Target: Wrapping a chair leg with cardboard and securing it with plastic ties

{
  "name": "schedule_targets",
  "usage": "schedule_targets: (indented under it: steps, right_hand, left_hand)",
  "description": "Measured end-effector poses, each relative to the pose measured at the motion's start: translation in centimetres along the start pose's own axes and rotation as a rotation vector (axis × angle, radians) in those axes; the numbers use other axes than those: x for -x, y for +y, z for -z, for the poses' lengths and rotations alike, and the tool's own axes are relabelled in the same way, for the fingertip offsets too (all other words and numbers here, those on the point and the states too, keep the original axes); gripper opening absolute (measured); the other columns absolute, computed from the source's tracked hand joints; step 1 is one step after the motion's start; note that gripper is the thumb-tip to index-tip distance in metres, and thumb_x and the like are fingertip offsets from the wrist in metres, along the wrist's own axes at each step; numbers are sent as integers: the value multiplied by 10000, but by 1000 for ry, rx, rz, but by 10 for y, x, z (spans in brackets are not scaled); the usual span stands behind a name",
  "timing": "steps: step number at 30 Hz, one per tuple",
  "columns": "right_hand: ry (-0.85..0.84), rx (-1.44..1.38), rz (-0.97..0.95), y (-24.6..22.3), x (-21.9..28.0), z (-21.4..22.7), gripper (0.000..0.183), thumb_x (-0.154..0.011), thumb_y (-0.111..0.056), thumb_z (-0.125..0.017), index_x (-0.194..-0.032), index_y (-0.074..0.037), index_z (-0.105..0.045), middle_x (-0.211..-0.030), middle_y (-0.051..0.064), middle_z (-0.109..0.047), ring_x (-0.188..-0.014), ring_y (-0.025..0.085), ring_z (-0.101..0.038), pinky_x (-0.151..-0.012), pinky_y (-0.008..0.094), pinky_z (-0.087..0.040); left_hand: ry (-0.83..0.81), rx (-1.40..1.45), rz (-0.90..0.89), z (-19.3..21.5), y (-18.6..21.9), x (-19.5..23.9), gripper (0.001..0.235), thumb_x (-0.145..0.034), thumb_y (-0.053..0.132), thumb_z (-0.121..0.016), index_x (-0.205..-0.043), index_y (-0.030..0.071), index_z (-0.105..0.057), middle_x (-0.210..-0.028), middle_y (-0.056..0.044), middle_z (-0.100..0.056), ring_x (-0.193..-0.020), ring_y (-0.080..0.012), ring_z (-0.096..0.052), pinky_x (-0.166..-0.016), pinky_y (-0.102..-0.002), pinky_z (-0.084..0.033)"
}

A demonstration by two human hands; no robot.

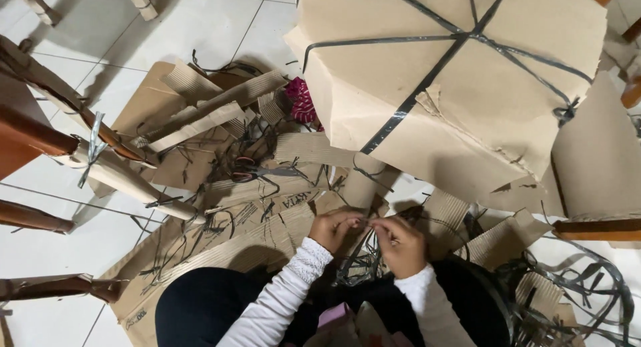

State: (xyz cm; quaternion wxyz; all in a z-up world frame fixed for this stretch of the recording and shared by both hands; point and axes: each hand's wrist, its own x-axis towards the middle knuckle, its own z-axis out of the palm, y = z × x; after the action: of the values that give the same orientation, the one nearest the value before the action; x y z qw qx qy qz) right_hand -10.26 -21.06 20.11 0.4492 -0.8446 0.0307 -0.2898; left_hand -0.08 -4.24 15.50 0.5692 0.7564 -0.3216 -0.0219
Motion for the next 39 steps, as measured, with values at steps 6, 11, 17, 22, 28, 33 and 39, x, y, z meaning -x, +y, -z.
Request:
schedule_targets:
  steps: [6,11,17,22,28,33,39]
  right_hand:
    - [45,-448,-370,77,-15,-8,324,-832,79,-673,-1133,-18,-746,-1009,170,-780,-991,227,-713,-883,356,-560]
    - [-323,-624,-325,36,-13,-20,432,-781,-14,-777,-1210,-30,-735,-1042,135,-759,-995,228,-687,-901,426,-552]
    - [-387,-563,-509,73,-8,-4,143,-922,-105,-730,-1001,4,-779,-774,92,-757,-703,123,-642,-681,324,-580]
    - [-423,-228,-546,59,-38,47,129,-890,-132,-756,-929,-28,-820,-759,110,-802,-721,126,-611,-701,316,-550]
    - [-312,416,-524,140,-12,69,196,-859,-286,-762,-809,-104,-816,-699,125,-771,-718,330,-737,-715,417,-563]
    - [435,906,-249,169,-31,39,378,-844,-486,-878,-663,-233,-663,-543,-43,-559,-596,261,-613,-595,340,-539]
    - [33,260,-779,148,-54,-3,377,-880,-546,-723,-929,-182,-804,-868,104,-769,-1020,348,-714,-866,430,-541]
  left_hand:
    - [-108,571,277,13,-4,-6,197,-1013,23,-572,-1095,3,-750,-938,-183,-784,-794,-164,-724,-735,-352,-651]
    - [-177,800,286,0,-4,-7,156,-996,25,-617,-1108,-43,-702,-894,-199,-764,-777,-193,-744,-720,-348,-655]
    - [65,1012,432,-17,-63,0,147,-1013,94,-605,-1118,-9,-607,-972,-202,-743,-844,-229,-750,-789,-430,-663]
    - [239,956,507,-10,-60,-10,182,-1027,169,-602,-1119,14,-619,-992,-164,-758,-864,-178,-743,-800,-354,-657]
    - [240,636,458,-10,-75,-5,381,-881,-53,-696,-1250,-1,-610,-1102,-136,-758,-879,-123,-679,-774,-265,-611]
    - [335,643,493,-16,-87,-7,442,-848,-88,-701,-1273,-1,-618,-1137,-140,-726,-977,-166,-686,-896,-308,-587]
    - [314,601,494,-26,-117,-18,275,-957,26,-646,-1228,24,-689,-1057,-111,-737,-984,-140,-654,-900,-294,-564]
